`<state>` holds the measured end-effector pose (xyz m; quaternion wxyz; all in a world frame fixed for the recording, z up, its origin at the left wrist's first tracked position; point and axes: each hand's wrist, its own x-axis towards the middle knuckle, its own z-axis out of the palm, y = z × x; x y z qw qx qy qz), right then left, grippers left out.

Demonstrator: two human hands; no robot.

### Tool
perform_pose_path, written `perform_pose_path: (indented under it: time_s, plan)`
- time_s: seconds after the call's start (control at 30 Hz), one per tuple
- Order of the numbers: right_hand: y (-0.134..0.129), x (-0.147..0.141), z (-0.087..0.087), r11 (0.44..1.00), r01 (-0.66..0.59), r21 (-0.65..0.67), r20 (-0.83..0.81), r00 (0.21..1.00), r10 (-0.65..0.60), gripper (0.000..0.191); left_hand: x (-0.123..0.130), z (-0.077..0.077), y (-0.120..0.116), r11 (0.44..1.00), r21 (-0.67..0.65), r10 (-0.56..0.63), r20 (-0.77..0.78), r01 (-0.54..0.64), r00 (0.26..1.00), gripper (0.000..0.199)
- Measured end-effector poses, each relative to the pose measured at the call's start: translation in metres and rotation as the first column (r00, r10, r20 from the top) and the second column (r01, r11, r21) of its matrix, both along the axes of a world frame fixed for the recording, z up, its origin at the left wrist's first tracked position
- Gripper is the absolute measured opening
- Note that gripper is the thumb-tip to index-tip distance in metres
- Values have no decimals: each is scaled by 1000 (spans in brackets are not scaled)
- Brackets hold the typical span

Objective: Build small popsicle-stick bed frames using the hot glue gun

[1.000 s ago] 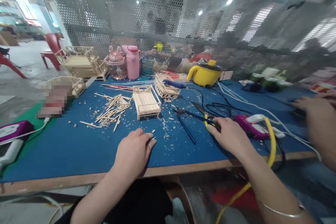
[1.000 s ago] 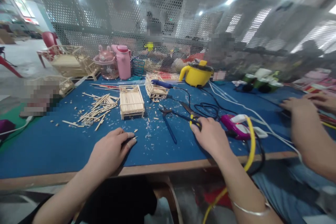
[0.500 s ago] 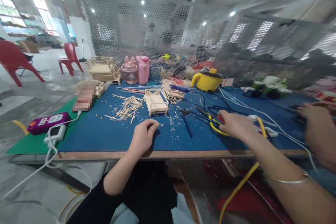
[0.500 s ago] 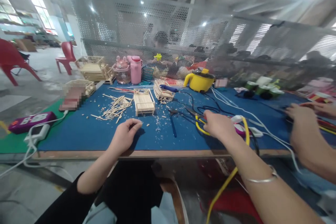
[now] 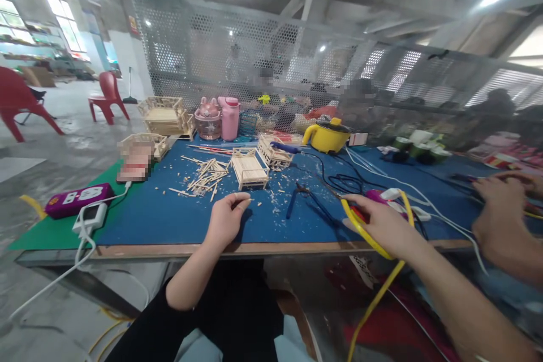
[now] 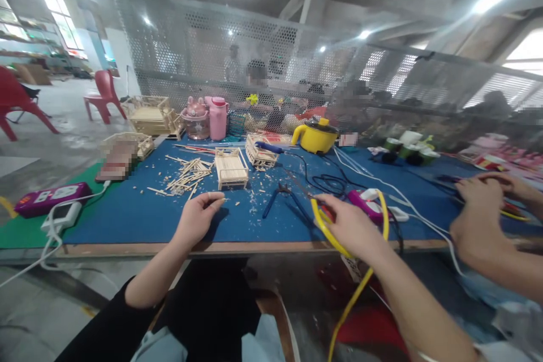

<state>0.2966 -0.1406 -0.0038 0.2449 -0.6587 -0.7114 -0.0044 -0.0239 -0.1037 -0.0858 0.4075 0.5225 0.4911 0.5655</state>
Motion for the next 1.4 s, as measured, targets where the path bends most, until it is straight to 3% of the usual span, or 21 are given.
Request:
perform_pose_path:
  time_s: [0.07,0.1,0.17,0.27,0.4,0.57,0.7,1.07,1.27,1.4]
  plan:
    - [-4,-35,-11,986,-145,-88,-321,941,110,49,1,0,0,1000,-5,2,32,-2,999,26]
    - [-5,-56,-16,976,-204,-81,-492,859,139,52,2,1,-1,1000,-3,3,45,-3,999,26]
    - [-5,-99,-23,962,-246,-118,-734,674,82,56,3,3,-3,1000,19,1,60,-2,998,25]
    - [3,-149,-29,961,-274,-46,-886,455,87,57,4,9,-7,995,98,-14,58,8,998,19]
    - [16,-178,-35,950,-313,2,-935,336,113,58,4,15,-13,979,204,-38,47,28,998,11]
    - [20,-182,-39,950,-311,-3,-942,321,102,56,5,12,-13,972,230,-60,63,44,996,13]
    - [20,-179,-35,951,-310,22,-920,365,140,52,6,10,-13,981,169,-109,77,94,991,38]
    - [21,-171,-22,944,-323,64,-870,445,211,53,5,15,-17,957,111,-265,-36,268,964,33]
    - [25,-170,-26,934,-346,86,-840,479,254,53,5,18,-19,957,134,-250,-69,257,966,31]
    - [22,-169,-29,942,-331,62,-844,486,226,55,5,18,-19,971,161,-165,-86,177,983,32]
